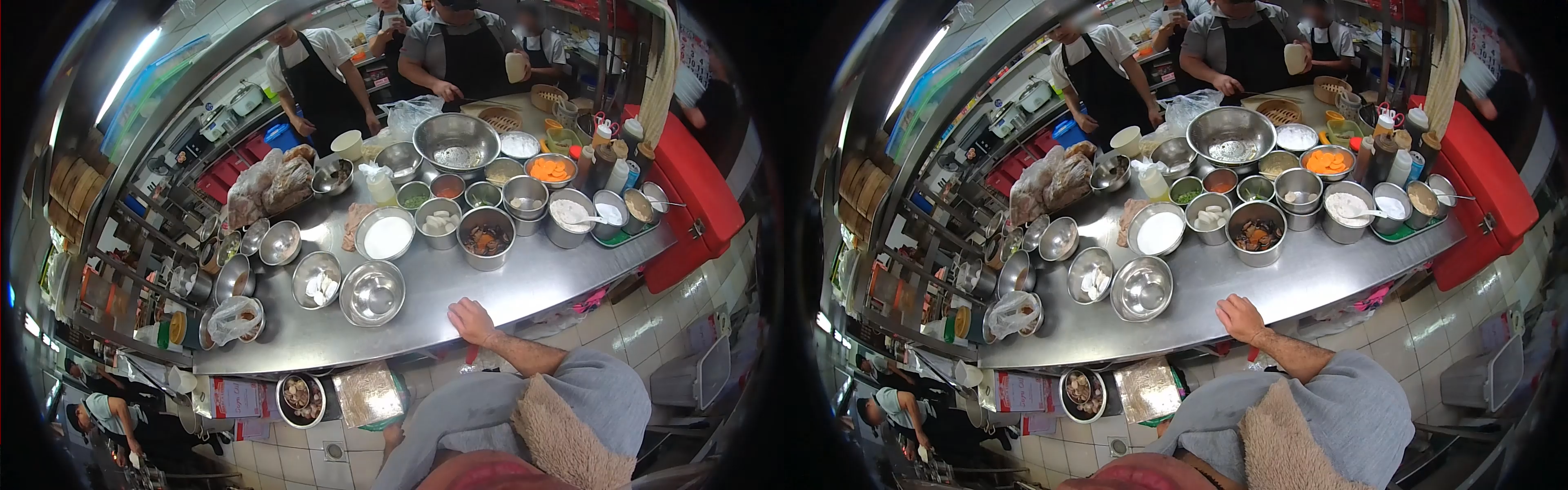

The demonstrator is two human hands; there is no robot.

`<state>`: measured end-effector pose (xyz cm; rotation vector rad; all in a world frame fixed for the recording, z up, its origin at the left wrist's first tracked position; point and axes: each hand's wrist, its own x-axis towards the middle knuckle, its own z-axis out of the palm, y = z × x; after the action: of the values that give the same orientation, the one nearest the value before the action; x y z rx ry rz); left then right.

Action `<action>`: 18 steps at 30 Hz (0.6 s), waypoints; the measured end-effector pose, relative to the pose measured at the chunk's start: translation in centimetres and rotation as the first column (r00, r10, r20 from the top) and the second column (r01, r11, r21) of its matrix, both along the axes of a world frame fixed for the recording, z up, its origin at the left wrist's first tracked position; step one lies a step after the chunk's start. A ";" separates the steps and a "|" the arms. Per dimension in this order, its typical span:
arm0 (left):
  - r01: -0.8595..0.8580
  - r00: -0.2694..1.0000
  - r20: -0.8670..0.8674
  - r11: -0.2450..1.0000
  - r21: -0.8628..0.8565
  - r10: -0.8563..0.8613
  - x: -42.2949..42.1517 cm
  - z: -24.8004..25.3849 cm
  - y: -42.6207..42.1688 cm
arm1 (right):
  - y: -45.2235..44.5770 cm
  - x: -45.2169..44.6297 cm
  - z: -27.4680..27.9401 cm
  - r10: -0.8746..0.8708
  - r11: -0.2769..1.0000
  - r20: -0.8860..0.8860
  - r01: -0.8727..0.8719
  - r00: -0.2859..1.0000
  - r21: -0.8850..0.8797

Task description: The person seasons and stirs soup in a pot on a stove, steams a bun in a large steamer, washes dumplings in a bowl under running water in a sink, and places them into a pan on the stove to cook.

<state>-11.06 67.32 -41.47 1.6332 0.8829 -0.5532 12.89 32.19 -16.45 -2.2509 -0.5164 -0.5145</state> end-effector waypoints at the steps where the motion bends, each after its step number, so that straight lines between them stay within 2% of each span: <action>1: 0.071 0.997 0.042 0.997 0.023 -0.071 0.1 0.0 -0.1 | 0.0 0.0 0.0 -0.001 1.000 0.000 0.001 1.000 0.000; 5: 0.130 0.991 0.032 0.989 0.075 -0.133 0.1 -0.1 0.5 | 0.0 0.0 0.0 0.001 1.000 0.002 -0.001 1.000 -0.005; 6: 0.443 0.776 0.172 0.719 0.535 -0.606 -0.2 -1.1 1.3 | 0.0 0.0 -0.1 0.001 1.000 0.000 -0.001 1.000 -0.011; 7: 0.503 0.580 0.131 0.480 0.718 -0.804 -0.4 -1.0 1.4 | -0.1 0.0 -0.1 0.004 1.000 -0.001 -0.004 1.000 -0.013; 8: 0.428 0.379 0.042 0.215 0.878 -0.924 -0.5 -1.0 1.4 | -0.1 0.0 -0.2 -0.003 1.000 -0.011 0.003 1.000 -0.009; 9: 0.411 0.695 0.237 0.646 0.643 -0.679 -0.5 0.1 0.9 | 0.0 0.1 -0.2 0.005 1.000 -0.021 -0.005 1.000 -0.006; 11: 0.296 0.883 0.228 0.864 0.408 -0.410 0.2 1.3 0.0 | -0.1 0.8 -2.1 0.032 0.998 0.084 -0.027 0.996 -0.063; 12: 0.183 0.947 0.200 0.936 0.302 -0.250 0.4 2.0 -0.5 | 0.0 1.2 -1.9 0.084 0.988 0.215 -0.052 0.973 -0.147; 13: -0.105 0.994 0.025 0.967 0.234 0.102 0.7 2.5 -1.8 | 0.3 0.8 -1.6 0.026 0.998 0.140 -0.018 0.990 -0.057; 14: -0.007 0.981 0.188 0.949 0.316 -0.056 0.2 -2.0 -0.2 | 0.6 0.9 -1.7 0.006 1.000 0.015 -0.006 1.000 0.008; 16: -0.052 0.984 0.177 0.931 0.362 -0.014 0.2 -0.1 -1.3 | 1.1 0.5 -1.0 -0.004 1.000 -0.022 0.004 1.000 0.028; 18: -0.031 0.998 -0.033 0.948 0.318 0.044 0.6 1.7 -1.8 | 1.1 0.6 -1.7 -0.004 1.000 -0.044 0.004 0.999 0.007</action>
<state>-10.42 65.51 -39.75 1.8959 1.0729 -0.4340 13.54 33.28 -18.11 -2.2517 -0.4868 -0.4671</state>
